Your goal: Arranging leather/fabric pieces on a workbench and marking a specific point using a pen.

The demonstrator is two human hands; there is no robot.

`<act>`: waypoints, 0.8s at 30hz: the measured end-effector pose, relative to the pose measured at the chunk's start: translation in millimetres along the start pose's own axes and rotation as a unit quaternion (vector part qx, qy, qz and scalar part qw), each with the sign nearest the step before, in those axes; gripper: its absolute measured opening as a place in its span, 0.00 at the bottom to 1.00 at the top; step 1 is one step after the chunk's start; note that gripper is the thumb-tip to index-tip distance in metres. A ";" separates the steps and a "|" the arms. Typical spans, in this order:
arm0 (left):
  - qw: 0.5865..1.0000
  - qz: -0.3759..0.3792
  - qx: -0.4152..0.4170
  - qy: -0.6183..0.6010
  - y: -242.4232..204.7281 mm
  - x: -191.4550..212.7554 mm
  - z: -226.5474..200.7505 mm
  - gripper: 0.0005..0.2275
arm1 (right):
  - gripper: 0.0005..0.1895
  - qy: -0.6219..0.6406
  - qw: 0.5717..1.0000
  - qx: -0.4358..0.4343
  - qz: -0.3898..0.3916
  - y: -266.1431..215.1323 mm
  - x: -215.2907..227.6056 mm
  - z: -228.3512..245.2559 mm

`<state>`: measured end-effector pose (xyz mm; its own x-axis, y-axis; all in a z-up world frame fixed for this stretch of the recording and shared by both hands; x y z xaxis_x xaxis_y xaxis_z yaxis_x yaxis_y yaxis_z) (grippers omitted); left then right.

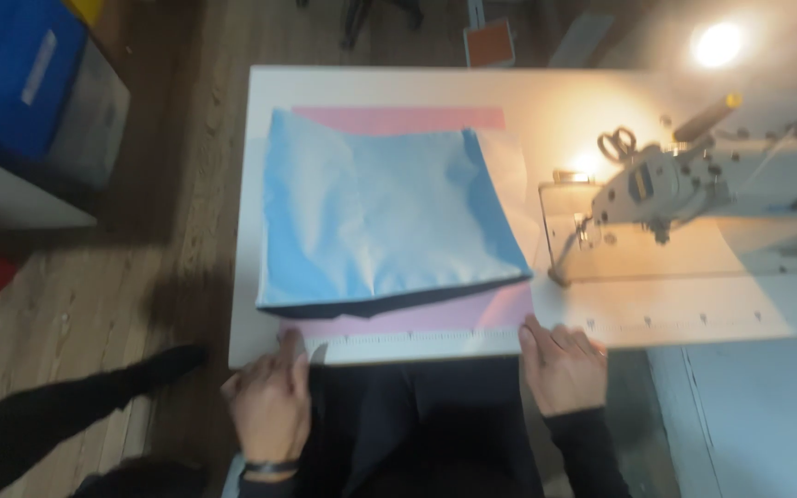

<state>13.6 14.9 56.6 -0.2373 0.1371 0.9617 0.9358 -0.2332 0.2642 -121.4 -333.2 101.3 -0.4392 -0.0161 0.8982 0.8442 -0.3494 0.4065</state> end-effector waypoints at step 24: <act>0.411 0.127 0.293 -0.854 29.2 -77.8 -4.5 0.22 | 0.22 0.172 0.921 0.334 0.103 88.9 -36.4 129.0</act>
<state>58.2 -6.9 -10.2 -0.0522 0.7728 -0.6325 0.8949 -0.2448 -0.3730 9.3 -242.8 126.3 -0.2220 -0.3541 0.9085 0.8707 0.3474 0.3482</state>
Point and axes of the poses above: each hand's wrist, its own y-axis towards the middle knuckle, its own x-axis out of the back of the hand, z = x × y, the point moved 10 cm from there along y, towards the middle knuckle, and after that the axes turned 4 degrees about y, right-handed, at the moved point
